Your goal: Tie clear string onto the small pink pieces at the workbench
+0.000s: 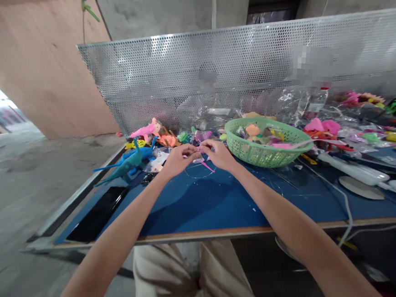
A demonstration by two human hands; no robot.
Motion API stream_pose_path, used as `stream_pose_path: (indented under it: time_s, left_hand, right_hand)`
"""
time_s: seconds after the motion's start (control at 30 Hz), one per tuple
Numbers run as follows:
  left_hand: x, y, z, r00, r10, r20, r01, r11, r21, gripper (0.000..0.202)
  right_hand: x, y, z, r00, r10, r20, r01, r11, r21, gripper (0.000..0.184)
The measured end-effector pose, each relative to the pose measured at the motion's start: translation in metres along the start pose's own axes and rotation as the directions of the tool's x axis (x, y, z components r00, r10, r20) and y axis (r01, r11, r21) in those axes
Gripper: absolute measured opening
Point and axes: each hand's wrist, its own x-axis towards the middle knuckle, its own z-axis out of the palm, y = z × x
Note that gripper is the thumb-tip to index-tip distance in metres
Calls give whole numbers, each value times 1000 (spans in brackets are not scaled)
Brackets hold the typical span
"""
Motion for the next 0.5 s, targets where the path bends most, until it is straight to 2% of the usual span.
stream_pose_path:
  time_s: [0.13, 0.27, 0.4, 0.5]
  left_hand:
    - [-1, 0, 3, 1000, 0, 26, 1, 1000, -27, 35]
    - [-2, -1, 4, 1000, 1, 24, -1, 1000, -20, 31]
    - [-2, 0, 2, 999, 36, -16, -34, 996, 86, 25]
    - [-2, 3, -1, 996, 83, -31, -73, 969, 237, 19]
  right_hand:
    - [0, 2, 2, 999, 36, -18, -35, 997, 72, 20]
    - [0, 1, 1, 999, 40, 1, -40, 997, 64, 20]
    - [0, 0, 1, 999, 47, -8, -46, 998, 39, 19]
    - [0, 0, 3, 999, 50, -13, -50, 998, 27, 17]
